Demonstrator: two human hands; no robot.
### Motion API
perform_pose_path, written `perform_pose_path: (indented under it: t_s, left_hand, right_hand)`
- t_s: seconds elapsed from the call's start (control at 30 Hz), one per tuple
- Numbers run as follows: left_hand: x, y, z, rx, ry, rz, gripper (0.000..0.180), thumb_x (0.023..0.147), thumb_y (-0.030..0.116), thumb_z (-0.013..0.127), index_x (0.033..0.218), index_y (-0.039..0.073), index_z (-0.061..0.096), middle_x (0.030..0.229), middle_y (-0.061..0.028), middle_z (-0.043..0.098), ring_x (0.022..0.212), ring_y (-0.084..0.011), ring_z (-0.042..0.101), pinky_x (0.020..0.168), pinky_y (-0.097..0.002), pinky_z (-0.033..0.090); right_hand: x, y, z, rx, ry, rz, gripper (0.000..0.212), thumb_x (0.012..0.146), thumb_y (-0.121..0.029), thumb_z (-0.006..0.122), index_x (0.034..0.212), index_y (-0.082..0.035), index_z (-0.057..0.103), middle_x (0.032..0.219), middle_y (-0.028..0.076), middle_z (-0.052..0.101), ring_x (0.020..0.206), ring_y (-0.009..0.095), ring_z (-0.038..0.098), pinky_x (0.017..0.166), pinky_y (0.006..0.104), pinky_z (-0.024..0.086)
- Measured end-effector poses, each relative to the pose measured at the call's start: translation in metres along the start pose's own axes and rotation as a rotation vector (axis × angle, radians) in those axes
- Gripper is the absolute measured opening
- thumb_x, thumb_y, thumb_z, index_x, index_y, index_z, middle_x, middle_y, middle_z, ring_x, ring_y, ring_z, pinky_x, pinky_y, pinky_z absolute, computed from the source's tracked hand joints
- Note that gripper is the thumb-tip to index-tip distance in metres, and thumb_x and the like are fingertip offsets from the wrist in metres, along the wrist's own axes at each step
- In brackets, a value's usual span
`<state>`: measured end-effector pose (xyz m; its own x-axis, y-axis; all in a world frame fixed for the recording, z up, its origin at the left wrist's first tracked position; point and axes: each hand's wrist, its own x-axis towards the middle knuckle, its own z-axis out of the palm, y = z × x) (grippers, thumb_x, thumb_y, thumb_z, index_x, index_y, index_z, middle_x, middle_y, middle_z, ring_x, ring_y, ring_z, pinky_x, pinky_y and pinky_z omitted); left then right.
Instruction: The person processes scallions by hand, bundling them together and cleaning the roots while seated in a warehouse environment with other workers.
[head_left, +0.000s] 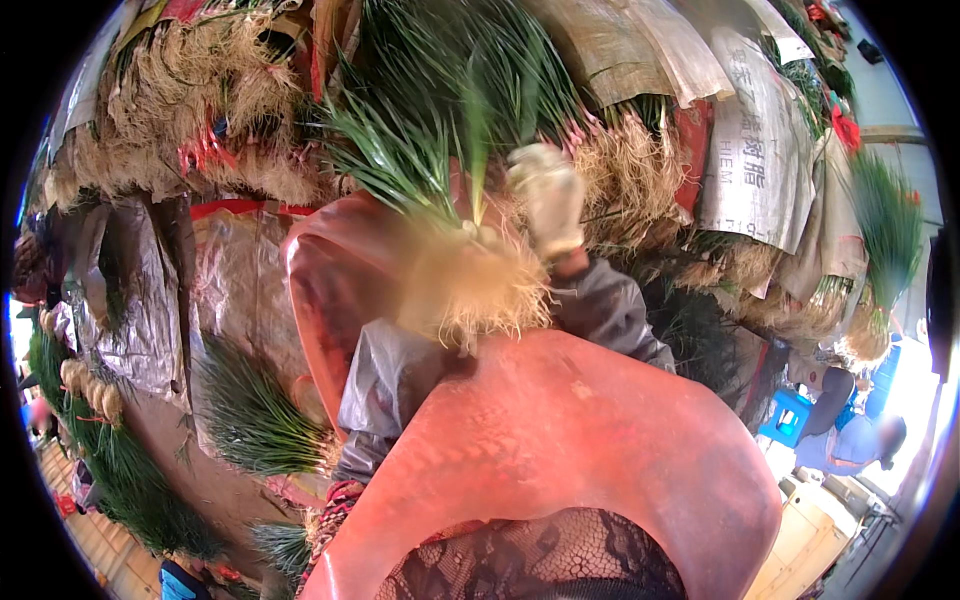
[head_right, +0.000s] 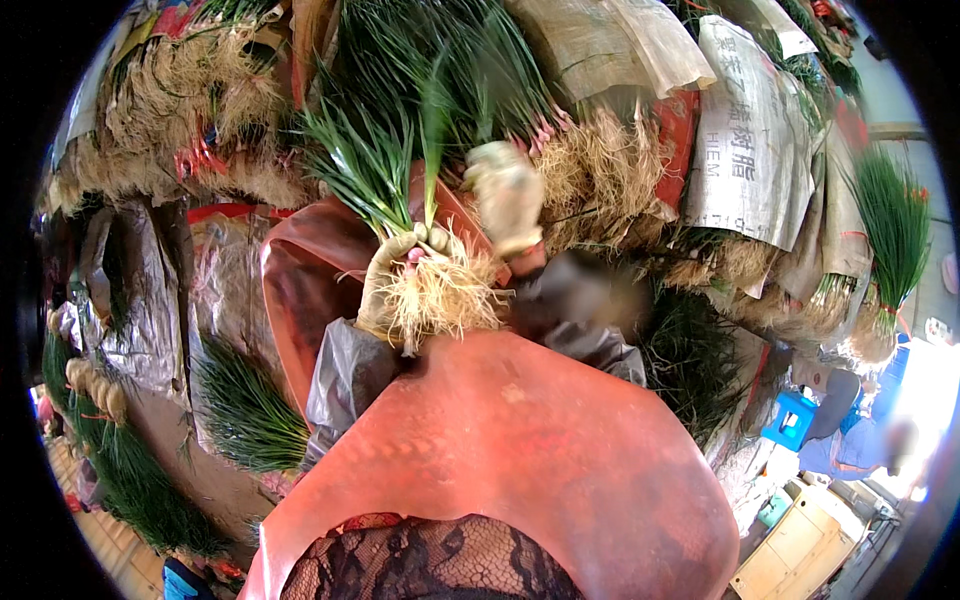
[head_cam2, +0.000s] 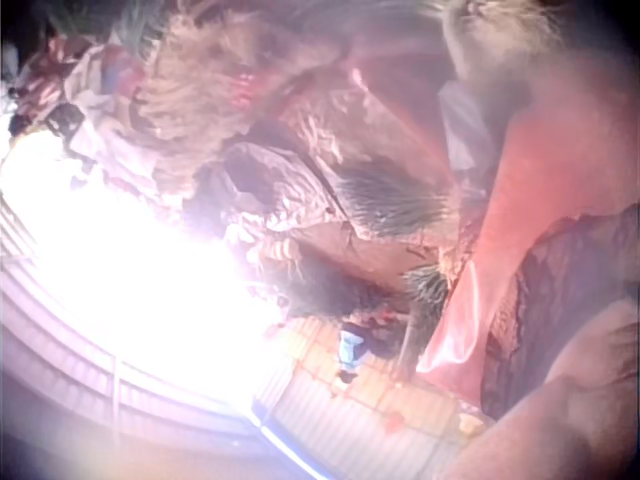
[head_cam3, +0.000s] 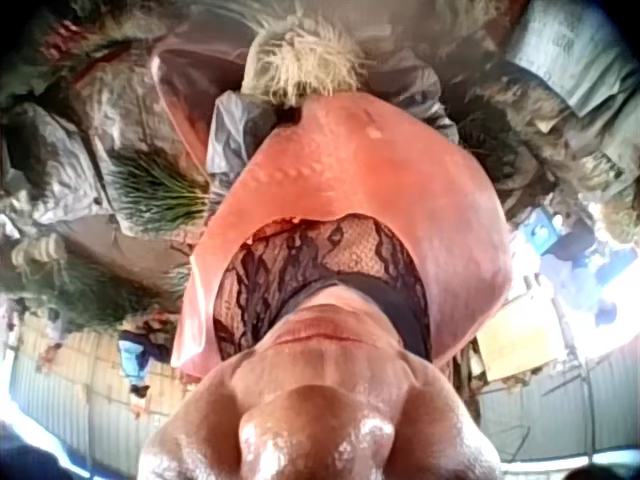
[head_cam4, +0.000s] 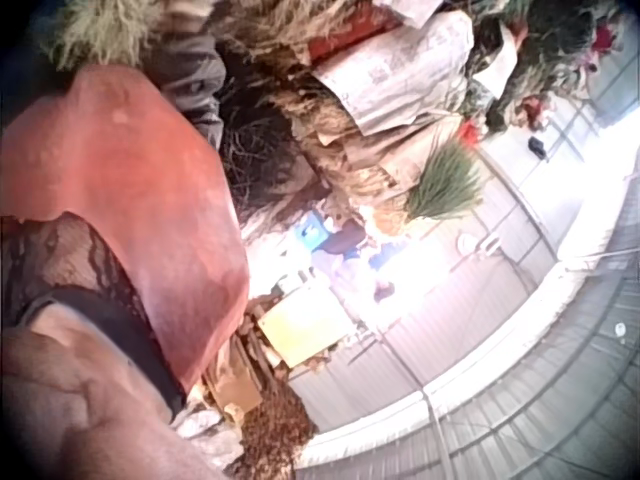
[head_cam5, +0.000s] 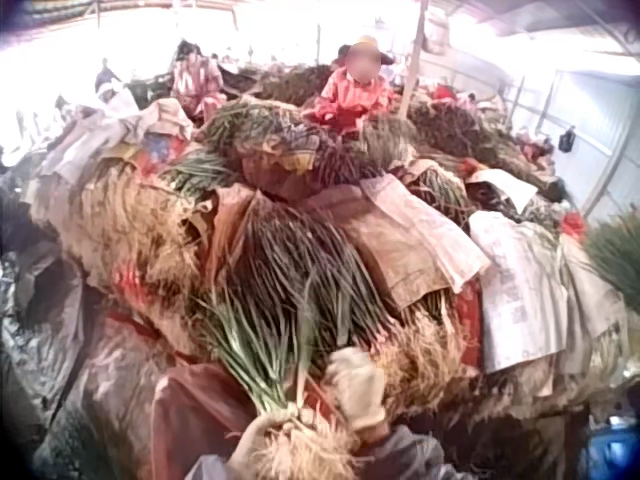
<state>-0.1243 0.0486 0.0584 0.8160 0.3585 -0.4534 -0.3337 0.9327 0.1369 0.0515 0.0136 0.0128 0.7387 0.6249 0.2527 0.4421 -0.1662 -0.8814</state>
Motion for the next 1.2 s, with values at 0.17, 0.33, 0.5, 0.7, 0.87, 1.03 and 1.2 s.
perform_pose_path:
  t_s: [0.17, 0.33, 0.5, 0.7, 0.87, 1.03, 1.2]
  left_hand:
    - [-0.002, -0.002, -0.014, -0.015, 0.026, -0.052, 0.017, 0.087, 0.018, 0.058, 0.097, 0.004, 0.057, 0.098, -0.0116, 0.059, 0.091, -0.0260, 0.060, 0.087, -0.0408, 0.050]
    - [-0.005, 0.008, -0.023, -0.004, 0.070, -0.051, 0.020, 0.086, 0.020, 0.060, 0.098, 0.004, 0.057, 0.098, -0.0118, 0.060, 0.090, -0.0265, 0.061, 0.086, -0.0426, 0.051]
    - [-0.011, 0.012, -0.019, 0.021, 0.137, -0.043, 0.024, 0.085, 0.022, 0.061, 0.099, 0.003, 0.057, 0.097, -0.0120, 0.060, 0.090, -0.0269, 0.061, 0.085, -0.0444, 0.052]
    - [-0.017, 0.010, 0.003, -0.015, -0.397, 0.180, 0.023, 0.085, 0.022, 0.060, 0.094, 0.007, 0.046, 0.085, -0.0066, 0.049, 0.084, -0.0244, 0.053, 0.077, -0.0433, 0.052]
    - [-0.011, 0.010, -0.011, -0.022, -0.060, 0.168, 0.040, 0.088, 0.022, 0.057, 0.122, 0.003, 0.051, 0.095, -0.0074, 0.058, 0.090, -0.0253, 0.058, 0.087, -0.0471, 0.051]
    - [0.008, 0.003, -0.031, -0.065, -0.119, 0.002, 0.032, 0.087, 0.021, 0.059, 0.114, 0.003, 0.059, 0.105, -0.0143, 0.062, 0.098, -0.0315, 0.062, 0.092, -0.0513, 0.049]
    - [0.000, 0.012, -0.018, 0.028, 0.026, 0.027, 0.026, 0.088, 0.017, 0.058, 0.107, -0.001, 0.061, 0.094, -0.0111, 0.065, 0.088, -0.0241, 0.063, 0.084, -0.0425, 0.053]
  right_hand:
    - [-0.005, 0.015, -0.071, -1.156, -0.831, 0.350, 0.036, 0.093, -0.038, 0.049, 0.110, -0.009, 0.063, 0.105, 0.010, 0.067, 0.095, 0.026, 0.066, 0.084, 0.0408, 0.052]
    - [-0.005, -0.018, -0.044, -0.328, -0.593, -0.423, 0.051, 0.086, -0.027, 0.061, 0.132, -0.010, 0.049, 0.138, 0.011, 0.048, 0.110, 0.024, 0.060, 0.091, 0.0361, 0.050]
    - [-0.009, -0.010, -0.008, 0.365, -0.960, 0.247, 0.035, 0.086, -0.013, 0.062, 0.119, -0.001, 0.061, 0.117, 0.014, 0.063, 0.103, 0.024, 0.064, 0.088, 0.0315, 0.051]
    - [-0.007, 0.049, -0.045, -0.891, -1.323, -0.094, 0.023, 0.083, -0.024, 0.056, 0.097, -0.009, 0.067, 0.086, 0.013, 0.067, 0.084, 0.033, 0.065, 0.066, 0.0398, 0.052]
    - [0.003, 0.010, -0.084, -0.765, -1.012, -0.195, 0.028, 0.088, -0.036, 0.057, 0.097, -0.011, 0.067, 0.086, 0.015, 0.068, 0.085, 0.031, 0.066, 0.066, 0.0413, 0.053]
    - [0.079, 0.015, -0.012, -0.987, -0.498, -0.061, 0.032, 0.088, -0.039, 0.060, 0.089, -0.008, 0.068, 0.087, 0.014, 0.067, 0.076, 0.031, 0.066, 0.068, 0.0401, 0.053]
    - [0.069, -0.006, -0.030, 0.310, -0.631, 0.475, 0.022, 0.085, -0.024, 0.069, 0.089, -0.002, 0.067, 0.077, 0.004, 0.065, 0.060, 0.011, 0.060, 0.054, 0.0229, 0.048]
